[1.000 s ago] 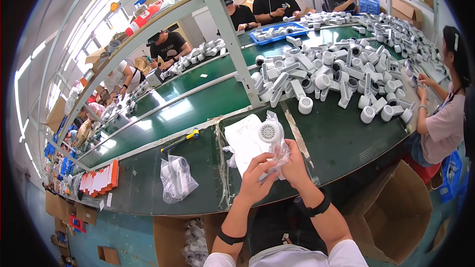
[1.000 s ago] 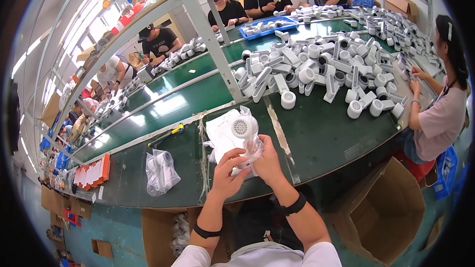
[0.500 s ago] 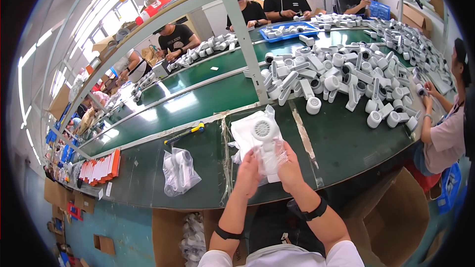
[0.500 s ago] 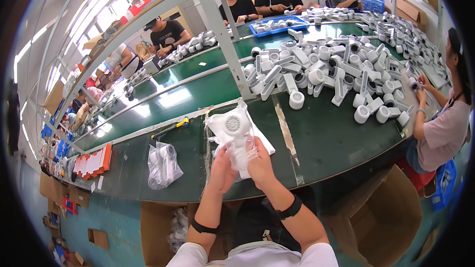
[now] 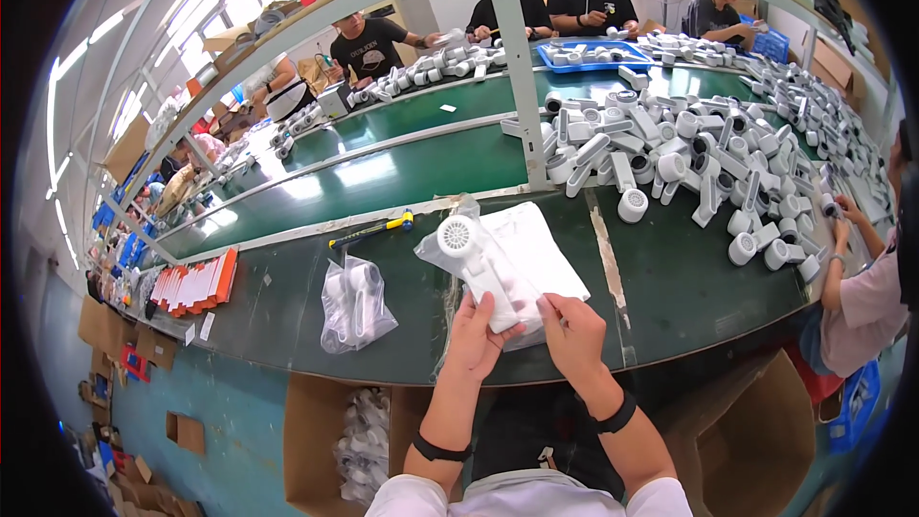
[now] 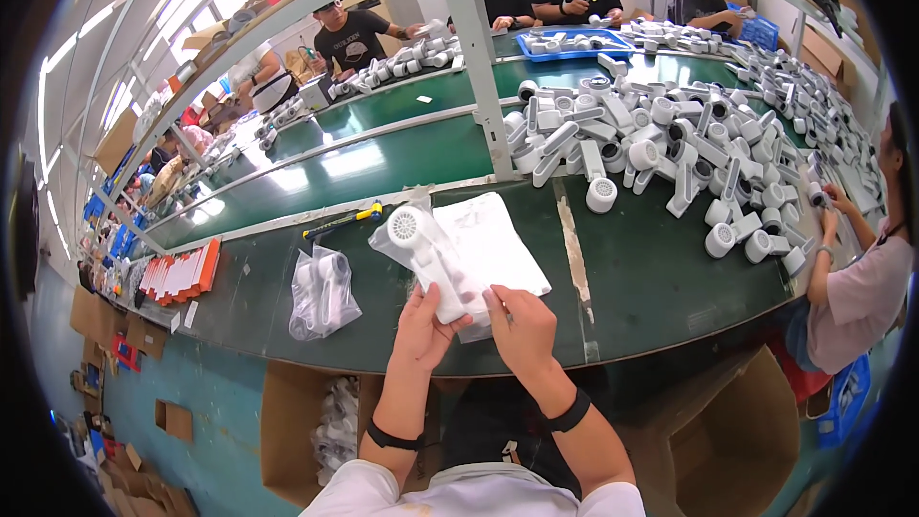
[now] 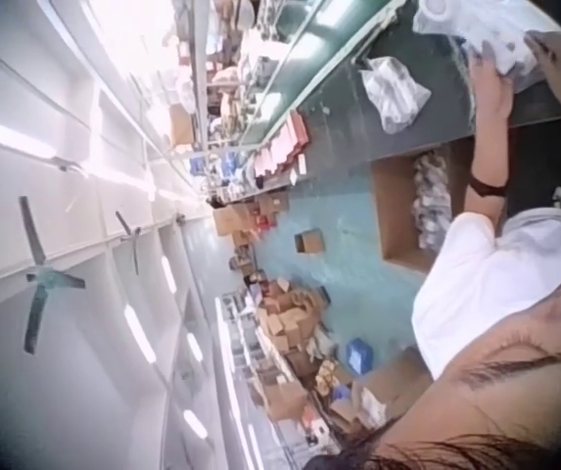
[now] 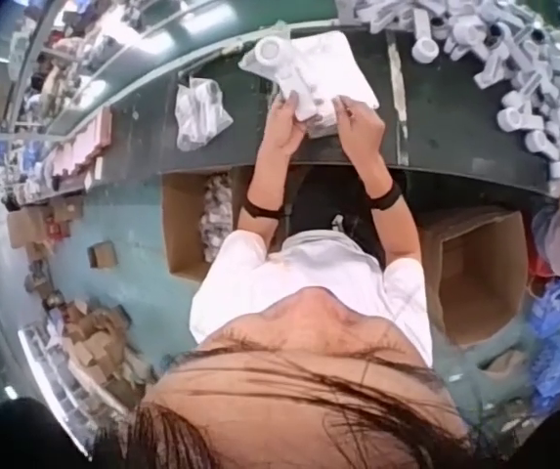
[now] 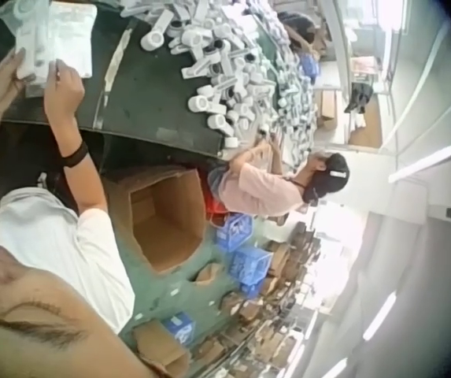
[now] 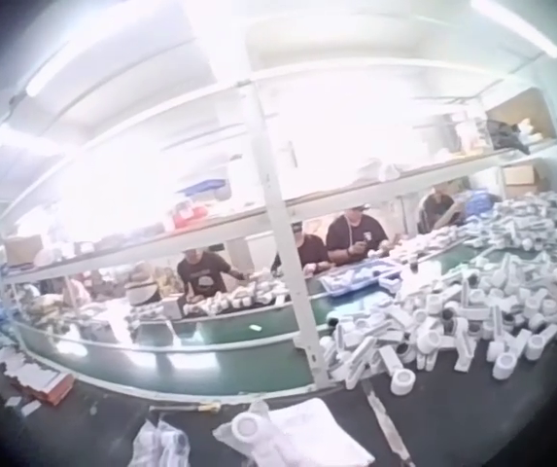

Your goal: The person picks up a fan, slides it into a plastic bag, and places it on the table, repeating the process with a second fan before putting both into a box.

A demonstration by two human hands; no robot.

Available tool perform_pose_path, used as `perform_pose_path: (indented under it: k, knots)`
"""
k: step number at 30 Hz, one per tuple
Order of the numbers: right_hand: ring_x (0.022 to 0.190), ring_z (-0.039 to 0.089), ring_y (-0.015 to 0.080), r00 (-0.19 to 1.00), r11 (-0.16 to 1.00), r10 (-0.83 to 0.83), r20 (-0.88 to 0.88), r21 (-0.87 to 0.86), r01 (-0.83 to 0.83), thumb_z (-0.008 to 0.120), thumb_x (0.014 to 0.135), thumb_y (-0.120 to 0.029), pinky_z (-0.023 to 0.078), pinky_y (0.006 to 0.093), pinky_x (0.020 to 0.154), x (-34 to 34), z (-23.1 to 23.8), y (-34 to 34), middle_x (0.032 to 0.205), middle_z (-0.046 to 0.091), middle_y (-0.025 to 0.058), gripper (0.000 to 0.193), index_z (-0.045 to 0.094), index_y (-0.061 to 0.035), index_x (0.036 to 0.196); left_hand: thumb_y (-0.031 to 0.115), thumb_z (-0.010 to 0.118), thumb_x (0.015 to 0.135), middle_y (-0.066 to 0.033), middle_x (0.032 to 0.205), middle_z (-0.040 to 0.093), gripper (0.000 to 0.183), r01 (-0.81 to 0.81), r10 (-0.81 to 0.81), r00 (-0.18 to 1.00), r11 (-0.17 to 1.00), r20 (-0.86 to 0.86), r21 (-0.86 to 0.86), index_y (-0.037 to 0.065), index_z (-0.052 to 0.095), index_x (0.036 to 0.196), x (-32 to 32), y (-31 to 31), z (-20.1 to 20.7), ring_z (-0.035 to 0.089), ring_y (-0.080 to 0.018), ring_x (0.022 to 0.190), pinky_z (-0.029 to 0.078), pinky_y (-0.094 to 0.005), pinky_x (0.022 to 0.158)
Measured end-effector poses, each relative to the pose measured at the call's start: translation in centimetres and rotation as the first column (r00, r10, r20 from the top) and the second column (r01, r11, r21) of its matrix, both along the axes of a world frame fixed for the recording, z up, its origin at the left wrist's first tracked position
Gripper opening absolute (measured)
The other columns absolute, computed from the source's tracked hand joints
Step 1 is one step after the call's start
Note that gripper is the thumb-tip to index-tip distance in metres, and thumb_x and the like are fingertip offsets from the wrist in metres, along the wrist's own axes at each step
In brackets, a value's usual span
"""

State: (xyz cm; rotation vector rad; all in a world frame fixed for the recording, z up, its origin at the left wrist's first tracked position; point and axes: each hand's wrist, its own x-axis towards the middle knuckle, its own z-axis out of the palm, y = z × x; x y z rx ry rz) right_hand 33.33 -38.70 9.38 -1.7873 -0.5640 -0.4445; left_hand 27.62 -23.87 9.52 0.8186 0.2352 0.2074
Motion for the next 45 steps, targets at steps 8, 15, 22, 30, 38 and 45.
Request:
perform_pose_path:
  k: [8, 15, 22, 30, 38, 45]
  knots:
    - [0.061, 0.061, 0.0209, 0.99, 0.998, -0.014, 0.137, 0.057, 0.007, 0.072, 0.081, -0.007, 0.048, 0.0303, 0.055, -1.1, -0.4, 0.7, 0.079, 0.066, 0.0116, 0.015, 0.068, -0.0038, 0.095, 0.025, 0.053, 0.1, -0.0078, 0.129, 0.056, 0.042, -0.046, 0.045, 0.999, 0.998, -0.024, -0.052, 0.013, 0.04, 0.138, -1.3, 1.2, 1.2, 0.06, -0.0258, 0.112, 0.056, -0.0459, 0.083]
    - [0.062, 0.05, 0.0135, 0.975, 0.942, 0.178, -0.131, 0.31, -0.13, 0.078, 0.076, -0.012, 0.041, 0.0263, 0.054, -2.8, -1.0, 1.4, 0.082, 0.059, 0.0043, 0.03, 0.063, -0.0029, 0.1, 0.024, 0.05, 0.101, -0.0092, 0.136, 0.051, 0.043, 0.006, 0.007, 0.994, 0.992, 0.107, -0.128, 0.011, 0.038, 0.14, -0.7, 0.4, 1.2, 0.055, -0.0285, 0.119, 0.053, -0.0513, 0.089]
    - [0.068, 0.05, 0.0138, 0.955, 0.982, 0.133, -0.265, 0.164, -0.091, 0.078, 0.077, -0.014, 0.042, 0.0275, 0.058, -1.4, 0.9, 2.8, 0.089, 0.058, 0.0056, 0.024, 0.067, -0.0001, 0.092, 0.022, 0.048, 0.102, -0.0082, 0.135, 0.051, 0.04, -0.045, 0.045, 0.998, 0.999, 0.046, -0.008, 0.01, 0.039, 0.139, -0.3, -0.5, 0.6, 0.056, -0.0241, 0.118, 0.052, -0.0427, 0.09]
    - [0.064, 0.056, 0.0069, 0.908, 0.864, 0.305, -0.286, 0.484, -0.138, 0.07, 0.087, -0.009, 0.043, 0.0209, 0.056, -2.3, 0.8, 2.9, 0.082, 0.063, 0.004, 0.012, 0.065, 0.0014, 0.092, 0.017, 0.049, 0.1, -0.0089, 0.135, 0.051, 0.04, -0.126, 0.125, 0.992, 0.986, -0.014, -0.106, 0.005, 0.041, 0.137, 0.1, -0.4, 0.9, 0.053, -0.0238, 0.121, 0.047, -0.0405, 0.096]
    - [0.057, 0.061, 0.0088, 0.675, 0.738, 0.564, -0.475, 0.656, -0.156, 0.069, 0.089, -0.005, 0.046, 0.0202, 0.051, -3.1, 2.2, 2.5, 0.073, 0.066, 0.0053, 0.012, 0.058, -0.0013, 0.084, 0.02, 0.049, 0.1, -0.0129, 0.129, 0.055, 0.041, -0.142, 0.143, 0.99, 0.981, -0.005, -0.129, 0.003, 0.041, 0.136, 0.2, 0.7, 0.9, 0.056, -0.0269, 0.118, 0.046, -0.0441, 0.099]
    - [0.053, 0.054, 0.0048, 0.79, 0.782, 0.475, -0.387, 0.597, -0.178, 0.069, 0.088, -0.004, 0.041, 0.0186, 0.049, -2.7, 0.0, 1.9, 0.066, 0.061, 0.0014, 0.012, 0.058, -0.0018, 0.084, 0.028, 0.046, 0.101, -0.0124, 0.113, 0.063, 0.034, -0.208, 0.209, 0.968, 0.978, -0.137, 0.021, 0.007, 0.046, 0.128, 0.1, 1.3, 1.2, 0.066, -0.0225, 0.094, 0.056, -0.0349, 0.061]
